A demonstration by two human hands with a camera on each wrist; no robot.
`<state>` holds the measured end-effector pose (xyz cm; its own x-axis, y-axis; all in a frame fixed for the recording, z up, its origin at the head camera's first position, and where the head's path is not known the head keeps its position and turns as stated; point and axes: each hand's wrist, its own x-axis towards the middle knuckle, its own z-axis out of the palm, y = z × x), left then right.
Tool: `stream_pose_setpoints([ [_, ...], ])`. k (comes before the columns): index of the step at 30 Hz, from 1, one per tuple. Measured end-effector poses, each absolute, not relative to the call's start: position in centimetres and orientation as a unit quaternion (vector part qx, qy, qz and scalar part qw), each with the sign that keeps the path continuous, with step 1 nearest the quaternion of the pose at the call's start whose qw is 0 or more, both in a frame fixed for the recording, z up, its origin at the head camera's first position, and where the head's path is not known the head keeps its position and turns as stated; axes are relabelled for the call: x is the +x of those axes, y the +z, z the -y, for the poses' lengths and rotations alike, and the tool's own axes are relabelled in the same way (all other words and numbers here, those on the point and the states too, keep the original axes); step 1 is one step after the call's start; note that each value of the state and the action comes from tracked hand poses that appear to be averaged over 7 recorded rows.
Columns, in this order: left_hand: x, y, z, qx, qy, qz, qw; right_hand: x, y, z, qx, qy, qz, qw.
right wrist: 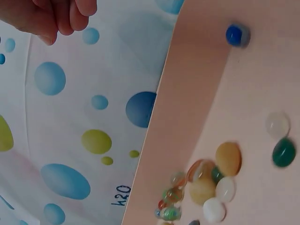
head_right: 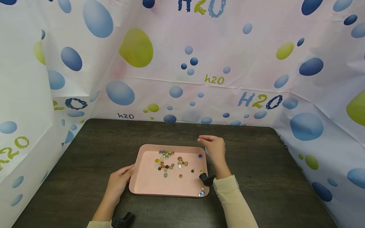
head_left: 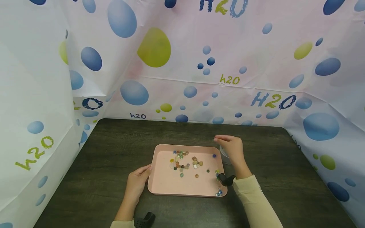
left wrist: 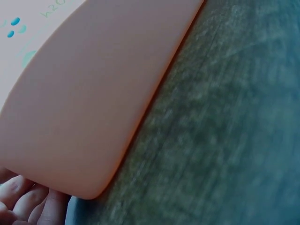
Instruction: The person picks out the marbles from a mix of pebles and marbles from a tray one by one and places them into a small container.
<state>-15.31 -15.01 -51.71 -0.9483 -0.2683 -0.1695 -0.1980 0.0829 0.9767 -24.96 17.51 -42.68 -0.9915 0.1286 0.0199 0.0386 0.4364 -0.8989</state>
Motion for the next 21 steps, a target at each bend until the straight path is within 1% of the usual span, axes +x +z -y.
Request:
stream_pose_setpoints([
  [7,-15.3,-51.8,15.0,0.157,-0.651,0.742,0.027,-25.4,-43.6,-15.1,-0.028,0.526,0.850,0.013],
  [14,-15.4,-51.9,15.0,0.155,-0.661,0.734,0.026,-26.0,-44.9,-13.2,-0.059,0.510,0.857,-0.036],
  [17,-15.4,-51.9,15.1,0.153,-0.661,0.734,0.025,-26.1,-45.3,-12.8,-0.063,0.509,0.858,-0.037],
  [21,-15.4,-51.9,15.1,0.150,-0.661,0.735,0.026,-26.1,-46.1,-12.3,-0.051,0.487,0.872,-0.022],
])
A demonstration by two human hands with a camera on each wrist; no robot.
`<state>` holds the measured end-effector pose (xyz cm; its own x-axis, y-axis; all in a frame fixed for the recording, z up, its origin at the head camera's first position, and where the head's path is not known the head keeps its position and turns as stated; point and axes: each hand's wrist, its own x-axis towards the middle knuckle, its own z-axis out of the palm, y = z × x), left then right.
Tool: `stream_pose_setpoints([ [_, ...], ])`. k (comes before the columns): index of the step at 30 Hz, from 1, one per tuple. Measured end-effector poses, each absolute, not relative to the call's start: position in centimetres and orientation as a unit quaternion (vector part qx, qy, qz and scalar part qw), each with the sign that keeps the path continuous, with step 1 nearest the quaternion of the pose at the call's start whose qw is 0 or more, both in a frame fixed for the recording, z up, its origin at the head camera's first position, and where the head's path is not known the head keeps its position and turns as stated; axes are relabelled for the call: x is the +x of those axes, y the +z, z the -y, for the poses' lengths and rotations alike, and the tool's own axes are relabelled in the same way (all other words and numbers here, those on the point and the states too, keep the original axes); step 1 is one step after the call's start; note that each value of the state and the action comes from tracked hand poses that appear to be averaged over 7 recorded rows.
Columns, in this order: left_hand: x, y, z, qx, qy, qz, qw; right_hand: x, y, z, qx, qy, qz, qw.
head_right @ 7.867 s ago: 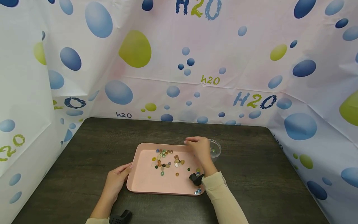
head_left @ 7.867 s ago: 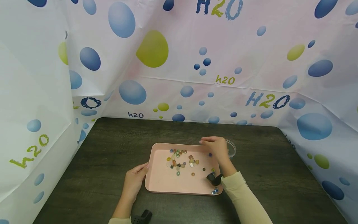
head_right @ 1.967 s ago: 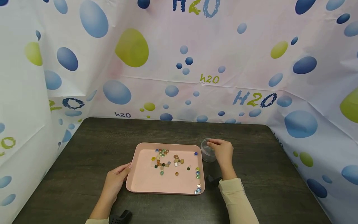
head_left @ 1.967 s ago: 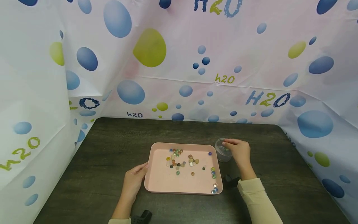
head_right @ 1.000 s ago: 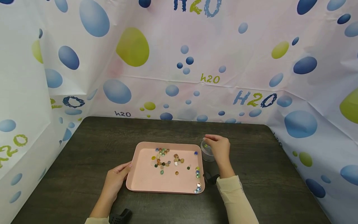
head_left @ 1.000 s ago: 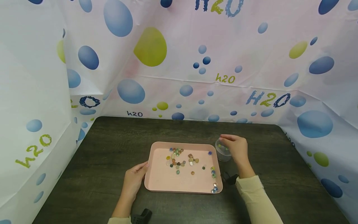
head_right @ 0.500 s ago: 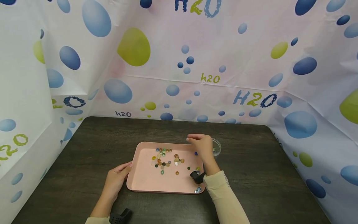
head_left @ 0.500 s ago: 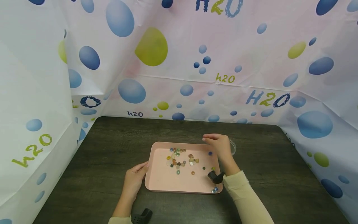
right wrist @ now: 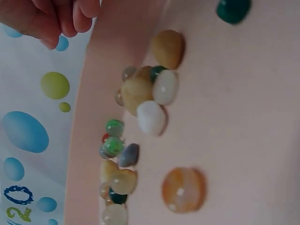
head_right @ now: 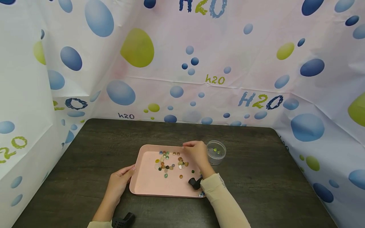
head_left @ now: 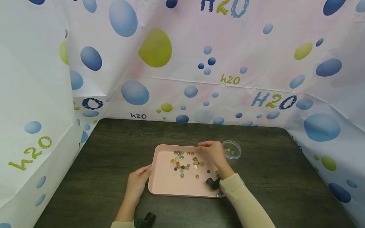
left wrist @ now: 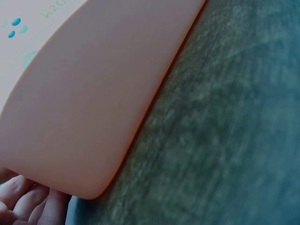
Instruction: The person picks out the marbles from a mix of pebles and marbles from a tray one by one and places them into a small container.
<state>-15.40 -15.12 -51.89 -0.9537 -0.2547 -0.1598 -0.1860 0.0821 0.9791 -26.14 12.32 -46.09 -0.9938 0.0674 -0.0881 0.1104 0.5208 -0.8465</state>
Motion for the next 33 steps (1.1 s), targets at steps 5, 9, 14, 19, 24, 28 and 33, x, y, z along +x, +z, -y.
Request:
stream_pose_setpoints([
  [5,-15.5,-51.9,15.0,0.151,-0.660,0.735,0.029,-25.8,-46.9,-12.1,0.034,-0.463,-0.886,0.018],
  [9,-15.5,-51.8,14.9,0.152,-0.659,0.736,0.031,-25.7,-47.3,-12.1,0.031,-0.458,-0.888,0.017],
  [14,-15.5,-51.7,14.9,0.157,-0.655,0.738,0.031,-25.8,-47.6,-12.1,0.038,-0.450,-0.892,0.013],
  [19,-15.5,-51.8,15.0,0.158,-0.652,0.741,0.031,-25.9,-47.9,-12.1,0.038,-0.431,-0.902,0.010],
  [24,-15.5,-51.7,15.0,0.158,-0.651,0.742,0.029,-26.0,-48.0,-12.1,0.030,-0.412,-0.911,0.004],
  [28,-15.4,-51.7,15.0,0.159,-0.650,0.743,0.028,-26.1,-48.3,-12.0,0.032,-0.410,-0.911,0.007],
  [33,-15.5,-51.7,14.9,0.162,-0.650,0.742,0.029,-26.2,-48.5,-11.9,0.031,-0.400,-0.916,0.012],
])
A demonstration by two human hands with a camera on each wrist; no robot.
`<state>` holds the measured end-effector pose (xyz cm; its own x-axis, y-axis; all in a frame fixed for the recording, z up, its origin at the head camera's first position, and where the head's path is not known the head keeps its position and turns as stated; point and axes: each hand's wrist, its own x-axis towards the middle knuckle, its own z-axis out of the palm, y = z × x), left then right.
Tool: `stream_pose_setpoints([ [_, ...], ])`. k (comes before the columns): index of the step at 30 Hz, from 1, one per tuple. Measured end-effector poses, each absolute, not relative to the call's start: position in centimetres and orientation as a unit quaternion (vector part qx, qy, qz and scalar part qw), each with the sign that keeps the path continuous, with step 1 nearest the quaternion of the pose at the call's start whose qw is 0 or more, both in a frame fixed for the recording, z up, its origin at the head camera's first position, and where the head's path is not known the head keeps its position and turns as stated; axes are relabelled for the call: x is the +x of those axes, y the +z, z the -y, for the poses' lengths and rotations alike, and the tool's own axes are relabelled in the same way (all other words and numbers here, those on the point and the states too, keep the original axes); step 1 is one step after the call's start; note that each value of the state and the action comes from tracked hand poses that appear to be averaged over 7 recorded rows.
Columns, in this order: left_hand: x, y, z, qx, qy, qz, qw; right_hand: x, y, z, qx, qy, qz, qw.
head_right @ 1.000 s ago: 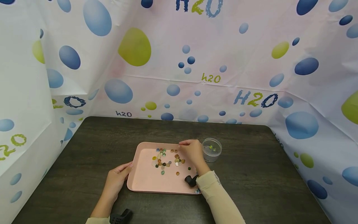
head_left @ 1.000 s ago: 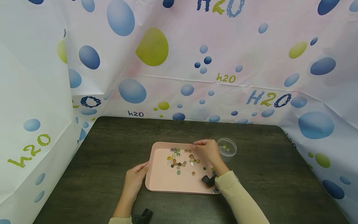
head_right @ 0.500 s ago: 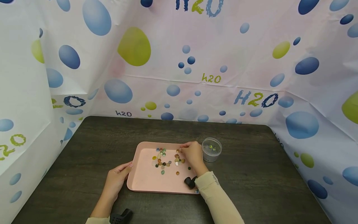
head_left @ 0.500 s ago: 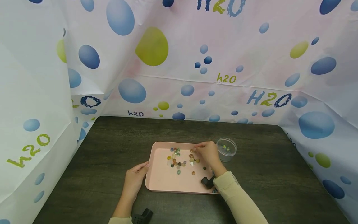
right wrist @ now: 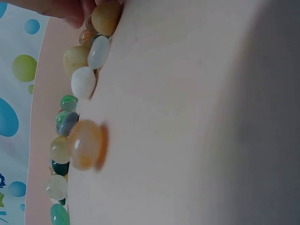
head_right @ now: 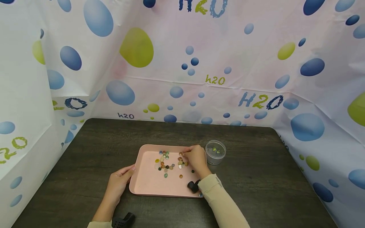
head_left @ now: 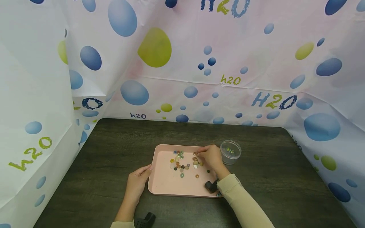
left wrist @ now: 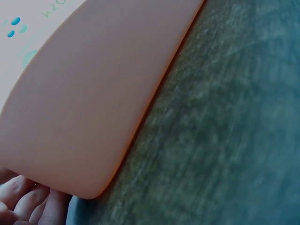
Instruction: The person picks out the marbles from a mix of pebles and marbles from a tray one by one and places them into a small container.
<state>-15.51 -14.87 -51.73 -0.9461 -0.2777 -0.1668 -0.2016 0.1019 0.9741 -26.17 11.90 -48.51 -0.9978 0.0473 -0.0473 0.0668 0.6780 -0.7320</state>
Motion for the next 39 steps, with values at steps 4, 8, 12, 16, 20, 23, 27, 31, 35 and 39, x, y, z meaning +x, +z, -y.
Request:
stream_pose_setpoints([
  [4,-15.49,-51.68,14.84,0.159,-0.650,0.743,0.032,-26.16,-48.60,-11.83,0.031,-0.394,-0.918,0.015],
  [8,-15.45,-51.63,14.87,0.162,-0.647,0.744,0.032,-26.14,-48.58,-11.78,0.030,-0.391,-0.920,0.019],
  [12,-15.43,-51.62,14.92,0.162,-0.645,0.746,0.033,-26.16,-48.66,-11.70,0.027,-0.377,-0.926,0.020],
  [16,-15.41,-51.64,14.96,0.162,-0.645,0.746,0.032,-26.13,-48.72,-11.56,0.021,-0.349,-0.937,0.014],
  [20,-15.41,-51.66,14.96,0.161,-0.644,0.747,0.033,-26.10,-48.75,-11.41,0.018,-0.321,-0.947,0.005],
  [23,-15.42,-51.73,14.96,0.160,-0.644,0.748,0.031,-26.08,-48.73,-11.32,0.017,-0.309,-0.951,0.001],
  [27,-15.49,-51.85,14.92,0.158,-0.647,0.746,0.029,-26.01,-48.60,-11.33,0.019,-0.304,-0.953,-0.002],
  [31,-15.50,-51.91,14.93,0.156,-0.649,0.744,0.030,-25.94,-48.40,-11.41,0.025,-0.319,-0.947,0.004],
  [35,-15.49,-51.91,14.95,0.157,-0.646,0.746,0.030,-25.91,-48.16,-11.56,0.032,-0.367,-0.929,0.014],
  [39,-15.41,-51.80,14.97,0.157,-0.646,0.746,0.031,-25.79,-47.93,-11.67,0.033,-0.412,-0.910,0.019],
])
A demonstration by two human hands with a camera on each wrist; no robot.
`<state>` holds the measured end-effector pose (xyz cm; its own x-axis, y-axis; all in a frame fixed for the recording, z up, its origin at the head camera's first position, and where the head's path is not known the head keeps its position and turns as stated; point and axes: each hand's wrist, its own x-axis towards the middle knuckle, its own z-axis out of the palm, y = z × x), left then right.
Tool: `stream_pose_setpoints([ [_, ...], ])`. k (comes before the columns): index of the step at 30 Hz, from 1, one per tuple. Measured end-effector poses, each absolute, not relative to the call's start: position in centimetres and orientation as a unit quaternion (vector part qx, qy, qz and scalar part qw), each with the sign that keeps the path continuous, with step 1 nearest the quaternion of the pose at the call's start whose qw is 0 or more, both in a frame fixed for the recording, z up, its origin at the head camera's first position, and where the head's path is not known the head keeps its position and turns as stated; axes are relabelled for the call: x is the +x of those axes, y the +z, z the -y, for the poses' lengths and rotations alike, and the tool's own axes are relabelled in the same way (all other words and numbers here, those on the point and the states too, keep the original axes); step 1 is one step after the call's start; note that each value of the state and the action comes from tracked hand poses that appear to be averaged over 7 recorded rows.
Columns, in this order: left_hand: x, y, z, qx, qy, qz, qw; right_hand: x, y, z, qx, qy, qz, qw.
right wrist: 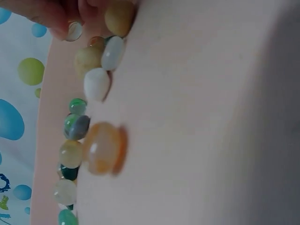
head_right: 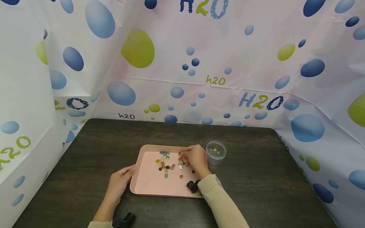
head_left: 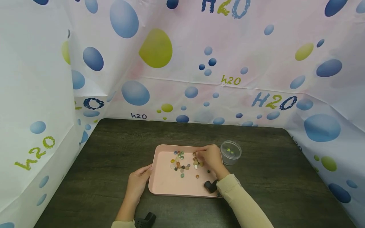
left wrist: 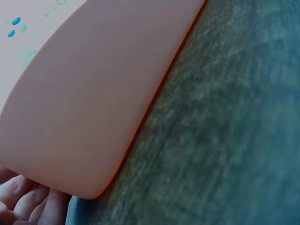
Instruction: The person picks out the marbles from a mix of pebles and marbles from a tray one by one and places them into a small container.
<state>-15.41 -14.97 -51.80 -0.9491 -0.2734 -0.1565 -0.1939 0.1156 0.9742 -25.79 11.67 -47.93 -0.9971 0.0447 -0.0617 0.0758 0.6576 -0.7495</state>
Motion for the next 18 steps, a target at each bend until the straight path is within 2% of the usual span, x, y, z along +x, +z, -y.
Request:
stream_pose_setpoints([
  [18,-15.3,-51.6,14.9,0.154,-0.651,0.742,0.032,-25.1,-45.0,-15.0,0.055,-0.487,-0.871,0.013],
])
